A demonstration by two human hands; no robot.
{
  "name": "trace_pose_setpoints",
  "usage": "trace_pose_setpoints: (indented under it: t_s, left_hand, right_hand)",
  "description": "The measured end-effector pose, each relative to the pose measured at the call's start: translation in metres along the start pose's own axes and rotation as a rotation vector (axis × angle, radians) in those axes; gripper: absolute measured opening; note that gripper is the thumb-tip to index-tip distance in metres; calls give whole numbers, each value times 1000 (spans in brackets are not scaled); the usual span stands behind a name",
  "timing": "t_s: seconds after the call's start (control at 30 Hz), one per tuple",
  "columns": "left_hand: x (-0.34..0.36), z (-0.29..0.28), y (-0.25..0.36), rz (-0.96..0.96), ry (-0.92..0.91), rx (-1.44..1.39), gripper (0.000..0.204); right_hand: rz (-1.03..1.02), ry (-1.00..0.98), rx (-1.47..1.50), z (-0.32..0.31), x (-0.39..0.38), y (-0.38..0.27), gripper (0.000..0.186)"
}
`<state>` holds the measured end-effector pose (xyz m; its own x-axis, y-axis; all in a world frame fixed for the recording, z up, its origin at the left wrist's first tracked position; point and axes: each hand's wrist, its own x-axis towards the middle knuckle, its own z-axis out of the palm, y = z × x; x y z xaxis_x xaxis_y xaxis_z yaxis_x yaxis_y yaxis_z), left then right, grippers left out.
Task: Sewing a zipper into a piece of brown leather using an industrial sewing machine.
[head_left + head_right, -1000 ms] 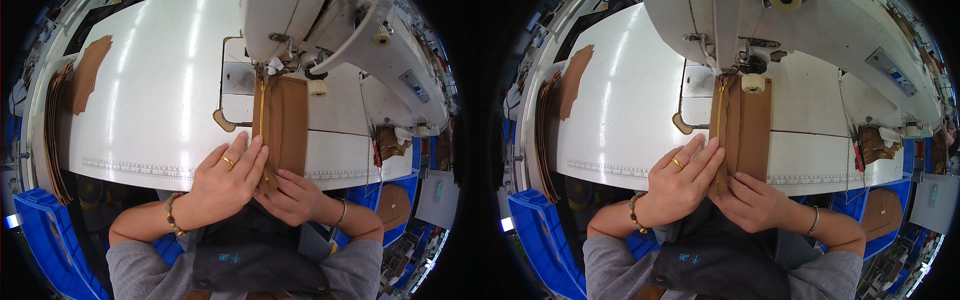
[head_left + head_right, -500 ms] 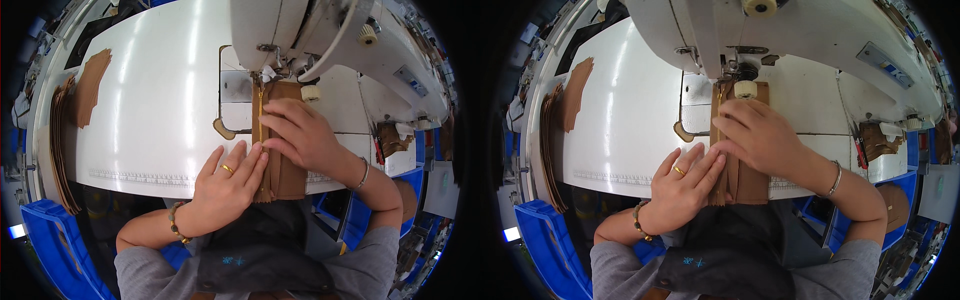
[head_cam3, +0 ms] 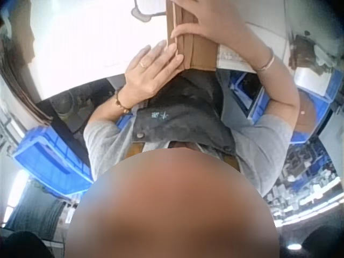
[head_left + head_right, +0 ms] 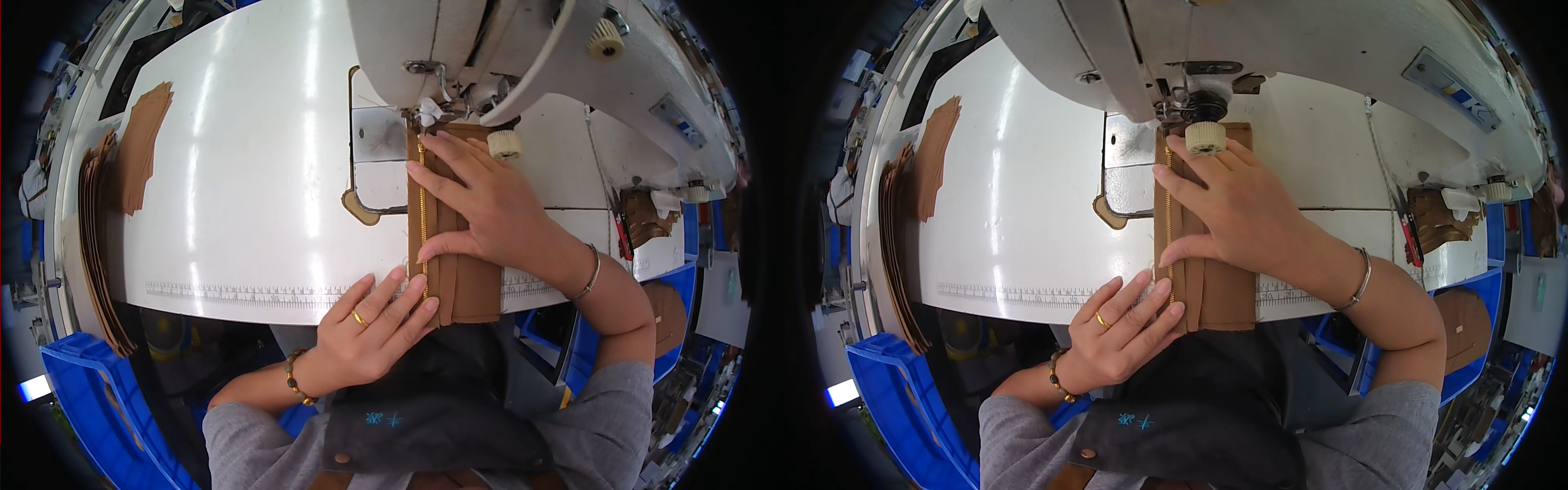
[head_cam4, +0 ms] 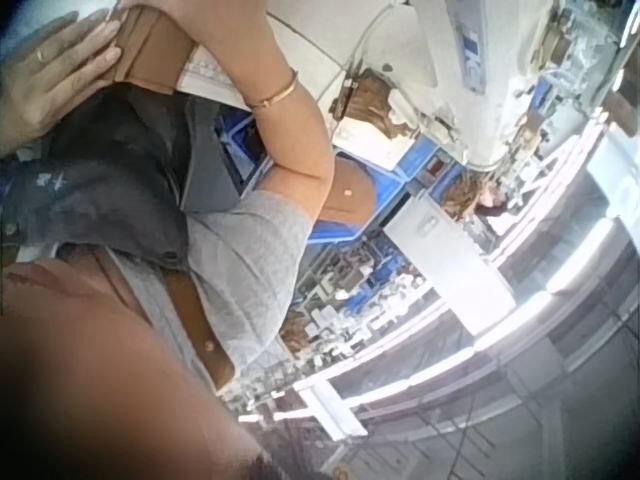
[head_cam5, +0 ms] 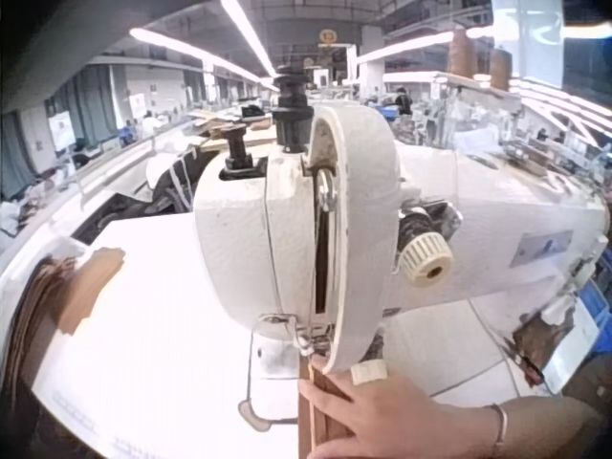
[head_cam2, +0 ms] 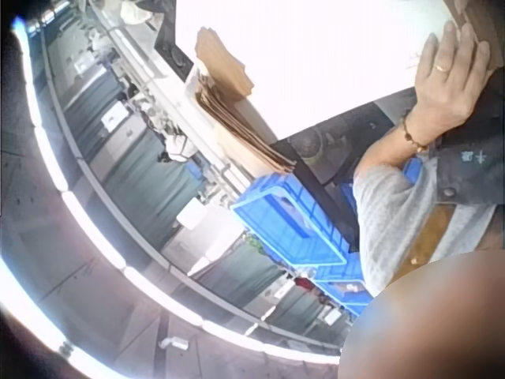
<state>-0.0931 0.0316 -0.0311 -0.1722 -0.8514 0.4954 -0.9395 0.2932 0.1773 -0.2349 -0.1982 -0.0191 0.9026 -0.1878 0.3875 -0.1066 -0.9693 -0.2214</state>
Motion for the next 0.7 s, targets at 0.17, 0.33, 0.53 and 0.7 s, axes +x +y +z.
trace_pose_setpoints:
  t_s: [0.17,0.33,0.53,0.7]
  left_hand:
    - [-11,7,-4,30,70,15,33]
    - [-13,8,-6,69,94,19,27]
    - [-14,10,-6,69,111,11,27]
    - [-14,9,-7,76,99,15,28]
  right_hand:
    - [16,-39,-17,-6,1,-4,96]
    - [21,-60,-45,-9,0,-7,106]
    - [72,-171,-38,-13,-1,-8,112]
    - [73,-188,-37,-14,-1,-8,113]
